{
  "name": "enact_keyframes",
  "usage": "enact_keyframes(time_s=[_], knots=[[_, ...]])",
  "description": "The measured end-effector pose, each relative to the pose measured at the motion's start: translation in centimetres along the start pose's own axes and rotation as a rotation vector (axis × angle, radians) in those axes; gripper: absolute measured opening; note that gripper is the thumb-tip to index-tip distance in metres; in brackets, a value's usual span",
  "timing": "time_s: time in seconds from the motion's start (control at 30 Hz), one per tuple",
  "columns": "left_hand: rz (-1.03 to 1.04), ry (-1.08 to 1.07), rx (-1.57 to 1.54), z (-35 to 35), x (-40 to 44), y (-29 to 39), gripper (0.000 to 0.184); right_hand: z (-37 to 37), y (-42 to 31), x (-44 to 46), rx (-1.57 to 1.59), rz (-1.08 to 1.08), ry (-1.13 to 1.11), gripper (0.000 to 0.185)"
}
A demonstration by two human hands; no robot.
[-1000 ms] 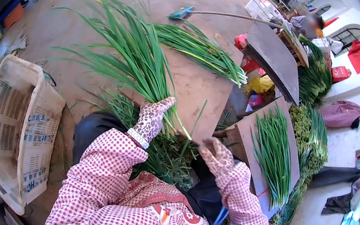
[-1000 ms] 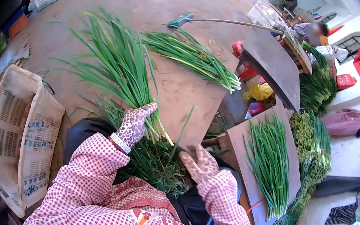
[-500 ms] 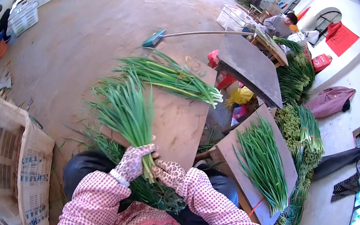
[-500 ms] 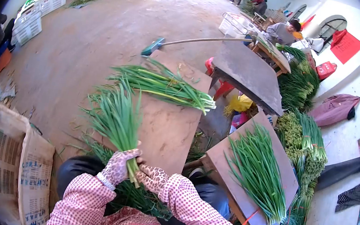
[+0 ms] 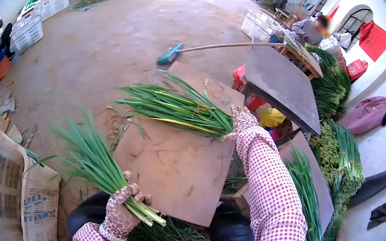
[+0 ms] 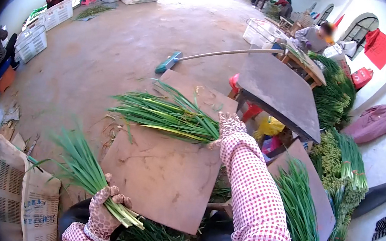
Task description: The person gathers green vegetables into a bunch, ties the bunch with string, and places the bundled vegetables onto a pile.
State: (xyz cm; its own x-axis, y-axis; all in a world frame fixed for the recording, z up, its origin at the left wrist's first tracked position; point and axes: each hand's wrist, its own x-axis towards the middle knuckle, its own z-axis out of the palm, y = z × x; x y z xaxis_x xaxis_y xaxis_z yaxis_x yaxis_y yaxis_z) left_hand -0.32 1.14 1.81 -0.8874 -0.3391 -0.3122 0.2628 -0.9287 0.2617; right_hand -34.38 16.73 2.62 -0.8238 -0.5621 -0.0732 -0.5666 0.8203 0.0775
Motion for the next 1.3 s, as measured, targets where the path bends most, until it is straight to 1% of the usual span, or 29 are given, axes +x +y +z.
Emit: enact_keyframes(time_s=[0.03,0.1,0.2,0.27,0.33,0.37,0.4,0.43,0.47,0.5,0.53,0.57,0.6,0.67,0.7,0.73,0.8,0.87,0.9,0.93,0.97,1.0,1.07,1.13,1.2,1.23,1.27,1.3], knots=[[0.007,0.018,0.001,-0.2,0.0,0.0,0.040,0.5,0.0,0.6,0.044,0.026,-0.081,0.075],[-0.077,-0.003,-0.049,-0.3,0.1,0.0,0.038,1.2,0.1,1.1,0.153,0.069,-0.194,0.076],[-0.114,0.017,-0.041,-0.2,0.0,-0.3,0.037,1.6,-0.8,-1.2,0.439,0.101,-0.233,0.078],[-0.093,-0.013,-0.016,-0.3,0.2,-0.5,0.038,1.6,-2.2,-3.8,0.646,0.092,-0.253,0.078],[-0.104,0.034,0.008,0.5,0.2,-0.4,0.038,1.9,-4.8,-6.5,0.733,0.043,-0.287,0.079],[-0.027,0.025,0.064,0.3,0.4,-0.6,0.037,2.3,-6.0,-7.8,0.744,0.014,-0.310,0.080],[-0.040,0.032,0.051,0.0,0.4,-0.7,0.035,2.8,-6.7,-8.8,0.755,-0.006,-0.330,0.080],[0.005,0.018,0.065,0.2,0.5,-0.7,0.035,3.0,-7.0,-9.6,0.785,-0.016,-0.359,0.081],[0.048,0.003,0.077,0.3,0.4,-0.7,0.035,3.3,-6.9,-10.3,0.847,-0.012,-0.395,0.081],[0.046,0.007,0.076,-0.1,0.2,-0.7,0.035,3.3,-6.3,-11.0,0.923,-0.008,-0.429,0.082],[0.095,0.019,0.123,-0.5,0.3,-0.7,0.034,3.1,-5.7,-11.4,1.018,-0.025,-0.425,0.082],[0.147,0.029,0.170,-0.8,0.4,-0.5,0.034,2.8,-5.3,-11.8,1.190,-0.095,-0.381,0.077],[0.147,0.031,0.165,-0.7,0.2,-0.5,0.034,2.0,-4.9,-12.1,1.185,-0.094,-0.385,0.077],[0.155,0.009,0.222,-0.6,0.0,-0.2,0.034,0.4,-4.3,-11.8,1.586,-0.039,-0.768,0.075],[0.155,-0.001,0.232,-0.6,0.1,-0.1,0.035,-0.3,-4.6,-11.2,1.403,-0.024,-0.784,0.072],[0.148,0.003,0.235,-0.6,0.1,-0.1,0.035,-1.6,-4.9,-10.8,0.605,0.152,-0.608,0.061],[0.131,0.029,0.206,-0.6,0.4,-0.3,0.035,1.0,-5.1,-9.6,0.189,0.078,-0.376,0.062],[0.094,0.012,0.218,0.4,-0.1,-0.2,0.036,1.4,-4.2,-8.4,0.275,0.150,-0.356,0.060],[0.087,-0.013,0.240,0.9,-0.4,-0.2,0.036,3.3,-3.5,-7.4,0.276,0.179,-0.274,0.058],[0.083,-0.039,0.261,1.2,-0.6,-0.2,0.036,1.9,-4.2,-6.8,0.251,0.218,-0.357,0.057],[0.094,-0.036,0.366,0.9,-0.7,0.0,0.037,1.8,-3.8,-5.6,0.251,0.221,-0.360,0.057],[0.091,-0.034,0.366,0.4,-0.4,0.0,0.037,1.9,-3.2,-4.4,0.333,0.268,-0.382,0.056],[0.263,-0.188,0.493,-0.5,0.3,-0.3,0.037,2.3,-2.0,-2.5,0.505,0.368,-0.420,0.054],[0.258,-0.175,0.498,0.0,0.4,-0.1,0.035,3.2,-0.4,-1.9,0.681,0.481,-0.461,0.053],[0.125,-0.188,0.226,-0.6,0.3,0.8,0.033,3.5,2.7,-2.9,0.653,0.293,-0.165,0.043],[0.113,-0.188,0.217,-0.7,0.2,0.9,0.033,1.8,2.6,-4.8,0.711,0.246,-0.114,0.037],[0.079,-0.207,0.169,-0.9,0.2,1.0,0.027,0.0,2.1,-6.9,0.768,0.195,-0.059,0.031],[0.049,-0.227,0.121,-1.0,0.2,1.0,0.021,0.2,1.9,-8.3,0.778,0.166,0.026,0.024]])
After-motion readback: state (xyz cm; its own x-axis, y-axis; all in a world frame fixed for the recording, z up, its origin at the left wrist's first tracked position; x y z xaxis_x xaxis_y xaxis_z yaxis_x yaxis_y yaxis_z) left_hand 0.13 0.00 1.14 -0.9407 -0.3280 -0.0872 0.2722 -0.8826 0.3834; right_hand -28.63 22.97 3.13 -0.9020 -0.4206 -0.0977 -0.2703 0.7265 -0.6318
